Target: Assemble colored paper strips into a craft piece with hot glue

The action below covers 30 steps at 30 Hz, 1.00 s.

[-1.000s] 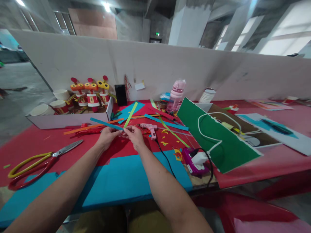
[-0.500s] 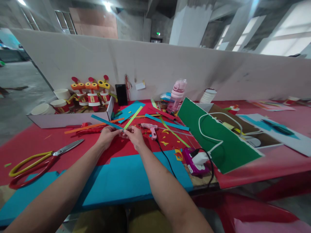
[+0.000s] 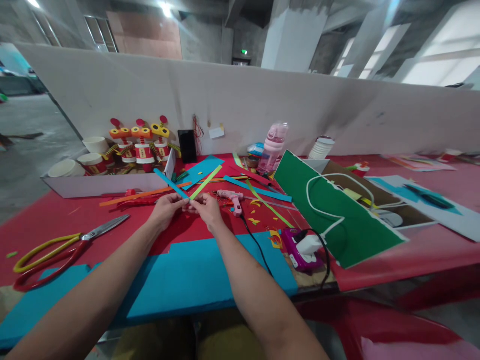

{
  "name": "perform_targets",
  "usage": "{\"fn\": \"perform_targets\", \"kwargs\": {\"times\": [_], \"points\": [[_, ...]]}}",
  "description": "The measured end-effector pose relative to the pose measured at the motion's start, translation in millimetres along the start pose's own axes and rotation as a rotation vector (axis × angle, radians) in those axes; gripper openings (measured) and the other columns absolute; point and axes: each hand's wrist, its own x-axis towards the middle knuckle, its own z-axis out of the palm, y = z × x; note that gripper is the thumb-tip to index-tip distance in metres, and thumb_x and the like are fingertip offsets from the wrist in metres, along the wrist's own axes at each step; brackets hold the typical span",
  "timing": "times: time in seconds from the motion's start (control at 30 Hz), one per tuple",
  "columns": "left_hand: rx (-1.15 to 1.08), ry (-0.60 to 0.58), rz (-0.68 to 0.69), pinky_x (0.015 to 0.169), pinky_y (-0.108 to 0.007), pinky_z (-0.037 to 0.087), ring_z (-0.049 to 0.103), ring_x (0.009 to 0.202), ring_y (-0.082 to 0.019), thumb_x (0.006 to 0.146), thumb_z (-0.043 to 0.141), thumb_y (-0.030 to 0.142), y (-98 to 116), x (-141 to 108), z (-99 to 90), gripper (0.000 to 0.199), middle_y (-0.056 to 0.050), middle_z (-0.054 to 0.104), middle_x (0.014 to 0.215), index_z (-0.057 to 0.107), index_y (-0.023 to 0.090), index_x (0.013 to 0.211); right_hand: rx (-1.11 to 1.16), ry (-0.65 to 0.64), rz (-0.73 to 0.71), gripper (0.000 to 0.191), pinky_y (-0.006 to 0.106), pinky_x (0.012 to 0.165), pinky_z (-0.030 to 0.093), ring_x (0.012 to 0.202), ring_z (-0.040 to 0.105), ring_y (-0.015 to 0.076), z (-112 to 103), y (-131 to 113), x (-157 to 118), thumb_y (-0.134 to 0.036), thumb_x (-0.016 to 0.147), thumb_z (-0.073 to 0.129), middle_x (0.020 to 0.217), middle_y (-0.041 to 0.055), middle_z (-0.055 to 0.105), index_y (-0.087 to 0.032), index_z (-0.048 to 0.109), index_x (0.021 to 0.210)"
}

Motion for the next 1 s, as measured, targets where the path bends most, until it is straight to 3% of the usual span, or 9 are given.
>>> {"fn": "perform_targets", "kwargs": {"times": [0.13, 0.37, 0.7, 1.0], "points": [[0.097, 0.007, 0.011, 0.049, -0.021, 0.036, 0.049, 0.049, -0.009, 0.059, 0.075, 0.037, 1.8, -0.1, -0.1, 0.028, 0.001, 0.058, 0.054, 0.059, 0.014, 0.06, -0.024, 0.01, 0.024, 0.029, 0.029, 0.065, 0.057, 0.061, 0.062, 0.011, -1.8, -0.2, 2.2, -0.033, 0.057, 0.076, 0.068, -0.0003, 0.064, -0.016, 0.06, 0.076], [-0.063, -0.041, -0.015, 0.053, -0.022, 0.04, 0.052, 0.053, -0.01, 0.058, 0.076, 0.038, 5.5, -1.6, 3.9, 0.031, -0.001, 0.062, 0.061, 0.062, 0.013, 0.07, -0.038, 0.053, -0.058, 0.025, 0.033, 0.069, 0.057, 0.06, 0.065, 0.0146, 4.2, -6.0, -2.0, -0.033, 0.06, 0.073, 0.066, 0.0012, 0.066, -0.015, 0.064, 0.073], [-0.034, 0.02, -0.005, 0.052, -0.022, 0.038, 0.05, 0.05, -0.009, 0.057, 0.078, 0.036, 4.7, -1.0, 3.3, 0.029, 0.0, 0.059, 0.056, 0.062, 0.013, 0.065, -0.05, 0.061, -0.036, 0.023, 0.033, 0.069, 0.057, 0.06, 0.064, 0.0141, 2.6, -3.1, -2.2, -0.034, 0.06, 0.073, 0.063, 0.0012, 0.065, -0.015, 0.064, 0.07], [-0.002, 0.024, -0.033, 0.049, -0.021, 0.037, 0.048, 0.047, -0.008, 0.057, 0.077, 0.038, 5.4, -1.5, 3.2, 0.03, 0.0, 0.059, 0.054, 0.062, 0.012, 0.064, -0.22, 0.037, -0.12, 0.016, 0.033, 0.069, 0.056, 0.066, 0.067, 0.0182, -1.7, 1.2, 0.8, -0.032, 0.064, 0.069, 0.068, 0.0008, 0.067, -0.019, 0.063, 0.073]]}}
